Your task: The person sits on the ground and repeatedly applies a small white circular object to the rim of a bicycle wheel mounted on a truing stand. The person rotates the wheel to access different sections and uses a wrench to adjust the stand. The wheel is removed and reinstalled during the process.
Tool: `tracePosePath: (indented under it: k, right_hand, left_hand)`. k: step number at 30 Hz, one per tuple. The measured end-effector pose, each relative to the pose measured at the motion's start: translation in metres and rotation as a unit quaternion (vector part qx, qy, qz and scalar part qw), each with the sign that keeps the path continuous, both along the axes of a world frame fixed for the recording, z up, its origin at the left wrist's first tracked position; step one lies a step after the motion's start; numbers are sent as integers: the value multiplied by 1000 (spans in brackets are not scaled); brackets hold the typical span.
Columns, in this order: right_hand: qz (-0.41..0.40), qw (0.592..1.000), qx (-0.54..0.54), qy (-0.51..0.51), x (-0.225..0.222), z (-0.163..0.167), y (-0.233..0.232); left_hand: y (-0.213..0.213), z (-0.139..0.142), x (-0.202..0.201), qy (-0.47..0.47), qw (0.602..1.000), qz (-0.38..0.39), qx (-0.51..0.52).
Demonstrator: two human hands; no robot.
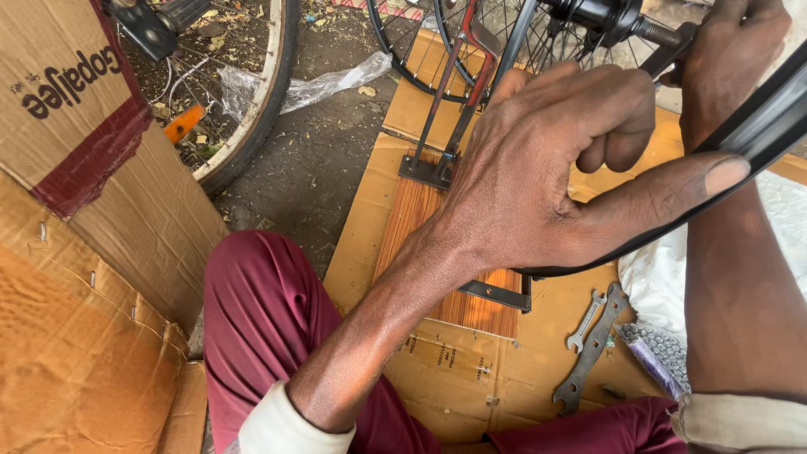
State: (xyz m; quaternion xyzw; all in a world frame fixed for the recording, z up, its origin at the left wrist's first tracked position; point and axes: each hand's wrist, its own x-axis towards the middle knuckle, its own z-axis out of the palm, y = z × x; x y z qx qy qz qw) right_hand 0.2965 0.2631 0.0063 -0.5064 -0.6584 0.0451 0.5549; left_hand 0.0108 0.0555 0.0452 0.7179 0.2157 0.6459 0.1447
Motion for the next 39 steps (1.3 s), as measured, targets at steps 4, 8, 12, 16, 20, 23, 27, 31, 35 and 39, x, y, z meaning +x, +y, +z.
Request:
tracePosePath:
  k: [4,8,12,16,20,23,27,31,35,39]
  right_hand:
    - [-29,999,4,-23,1,-1,-2]
    - [-71,997,-17,-25,-1,0,-6]
    - [-56,998,-17,-17,0,0,-2]
    - [24,1000,6,-2,9,-6,8]
    - [5,1000,18,-24,15,-11,16]
    - [39,999,0,25,13,-11,16]
    - [32,999,1,13,7,-7,9]
    - [35,999,-6,12,4,-6,5]
    - [10,1000,9,0,6,-6,12]
    - [36,999,11,18,10,-9,17]
  left_hand:
    - [6,-1,7,-26,999,-10,29]
    - [9,0,8,-28,999,-39,25]
    - [8,1,7,-25,998,-56,34]
    - [5,2,7,-21,998,-44,39]
    - [4,4,5,-15,998,-27,47]
    - [6,4,5,-18,998,-47,41]
    - [8,2,5,-27,996,-69,43]
    - [10,1,4,-27,995,-80,48]
    - [13,1,5,-30,994,-89,49]
    - [12,0,6,-35,994,-88,48]
